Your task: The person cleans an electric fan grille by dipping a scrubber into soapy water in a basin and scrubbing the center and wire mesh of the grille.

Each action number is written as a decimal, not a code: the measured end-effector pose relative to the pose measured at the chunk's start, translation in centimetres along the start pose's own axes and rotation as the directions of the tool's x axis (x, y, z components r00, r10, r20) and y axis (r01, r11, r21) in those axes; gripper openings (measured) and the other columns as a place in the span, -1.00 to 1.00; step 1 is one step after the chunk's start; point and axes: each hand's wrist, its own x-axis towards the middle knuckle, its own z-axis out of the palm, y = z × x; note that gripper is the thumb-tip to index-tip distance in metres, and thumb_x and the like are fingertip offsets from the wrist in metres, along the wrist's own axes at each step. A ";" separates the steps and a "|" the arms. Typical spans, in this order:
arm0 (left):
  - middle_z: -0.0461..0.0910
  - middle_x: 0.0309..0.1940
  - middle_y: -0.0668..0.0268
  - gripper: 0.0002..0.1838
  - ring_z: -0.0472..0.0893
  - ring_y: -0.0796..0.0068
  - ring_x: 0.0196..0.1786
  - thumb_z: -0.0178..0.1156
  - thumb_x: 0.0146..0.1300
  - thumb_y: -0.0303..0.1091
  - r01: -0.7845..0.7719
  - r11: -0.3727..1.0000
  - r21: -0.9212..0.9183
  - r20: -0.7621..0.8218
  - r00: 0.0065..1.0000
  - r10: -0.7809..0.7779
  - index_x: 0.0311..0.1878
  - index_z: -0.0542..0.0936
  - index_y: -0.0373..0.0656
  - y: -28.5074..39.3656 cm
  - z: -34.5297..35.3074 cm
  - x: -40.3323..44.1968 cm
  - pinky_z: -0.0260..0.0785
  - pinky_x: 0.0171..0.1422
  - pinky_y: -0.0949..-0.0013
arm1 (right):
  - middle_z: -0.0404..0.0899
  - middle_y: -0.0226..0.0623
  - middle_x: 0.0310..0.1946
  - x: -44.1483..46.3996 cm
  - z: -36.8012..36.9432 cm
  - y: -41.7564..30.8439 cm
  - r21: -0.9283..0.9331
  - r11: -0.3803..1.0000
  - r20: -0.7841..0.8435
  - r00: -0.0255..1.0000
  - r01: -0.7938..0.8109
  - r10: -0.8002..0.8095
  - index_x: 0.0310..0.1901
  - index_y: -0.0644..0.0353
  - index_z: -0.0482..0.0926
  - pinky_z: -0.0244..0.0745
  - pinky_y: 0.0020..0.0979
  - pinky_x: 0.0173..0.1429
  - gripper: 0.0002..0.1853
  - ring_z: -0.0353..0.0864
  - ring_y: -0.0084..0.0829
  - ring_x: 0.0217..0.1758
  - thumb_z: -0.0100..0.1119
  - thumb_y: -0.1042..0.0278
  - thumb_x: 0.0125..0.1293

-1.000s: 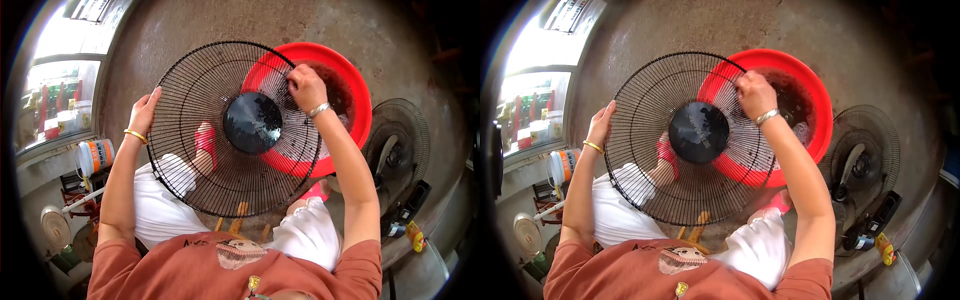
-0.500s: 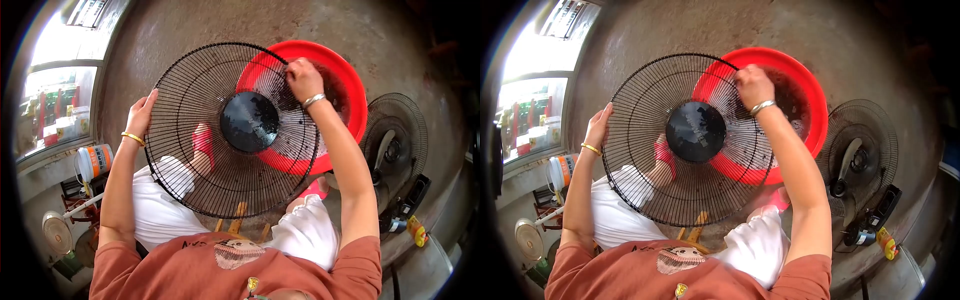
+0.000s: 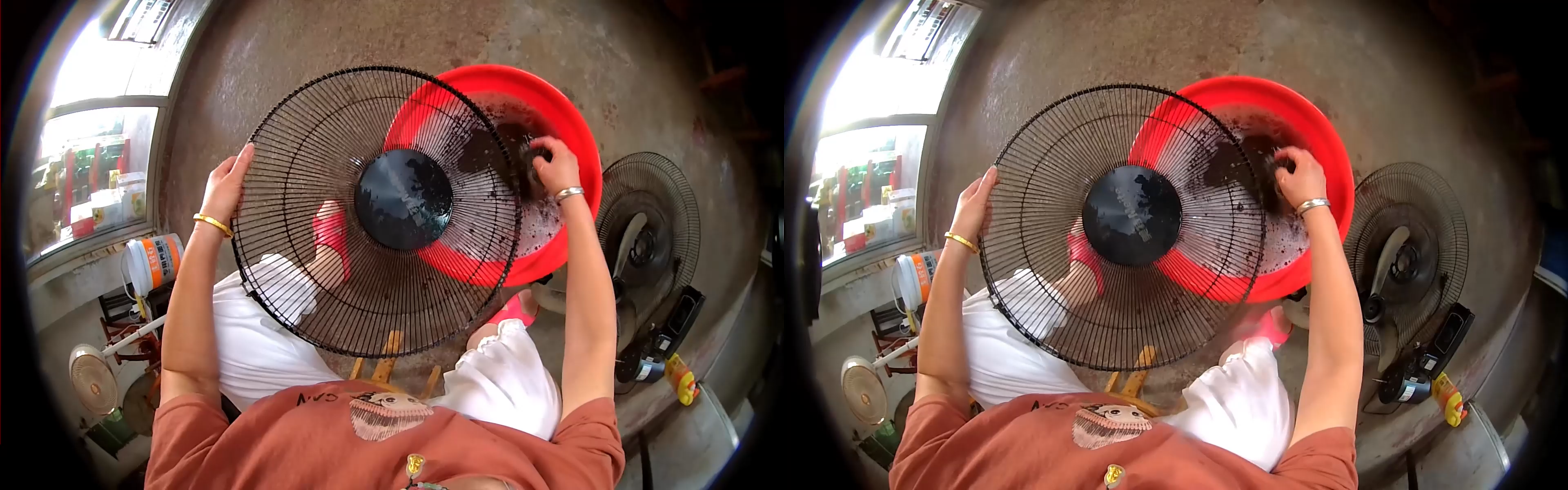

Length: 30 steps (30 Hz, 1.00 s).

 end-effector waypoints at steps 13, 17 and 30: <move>0.23 -0.72 0.58 -0.51 0.14 0.75 -0.74 0.18 0.26 0.24 0.015 1.000 0.023 -0.024 1.000 -0.014 -0.38 0.57 -0.04 0.3 0.2 -0.3 -0.08 -0.67 0.53 | 0.53 -0.22 -0.40 -2.7 1.2 -12.8 -0.110 0.863 0.051 0.870 0.493 -0.490 -0.41 0.20 0.61 0.55 -0.21 -0.14 -0.91 0.58 -0.15 -0.24 0.21 0.48 -0.01; 0.21 -0.73 0.58 -0.51 0.12 0.74 -0.75 0.17 0.26 0.25 0.015 0.998 0.053 -0.036 0.999 -0.013 -0.33 0.60 -0.04 -1.0 0.1 0.9 -0.09 -0.67 0.53 | 0.54 -0.20 -0.37 -3.7 -1.9 -13.4 0.167 0.899 -0.050 0.914 0.405 -0.403 -0.41 0.18 0.62 0.54 -0.22 -0.15 -0.92 0.59 -0.15 -0.24 0.25 0.48 -0.01; 0.14 -0.75 0.64 -0.45 0.07 0.77 -0.77 0.17 0.23 0.31 0.032 0.999 0.032 0.004 0.999 -0.032 -0.14 0.63 -0.05 -0.6 0.1 0.6 -0.15 -0.68 0.55 | 0.58 -0.25 -0.37 -5.9 -2.9 -10.6 0.120 0.906 -0.063 0.914 0.406 -0.401 -0.37 0.19 0.67 0.56 -0.24 -0.17 -0.87 0.61 -0.20 -0.24 0.23 0.45 0.00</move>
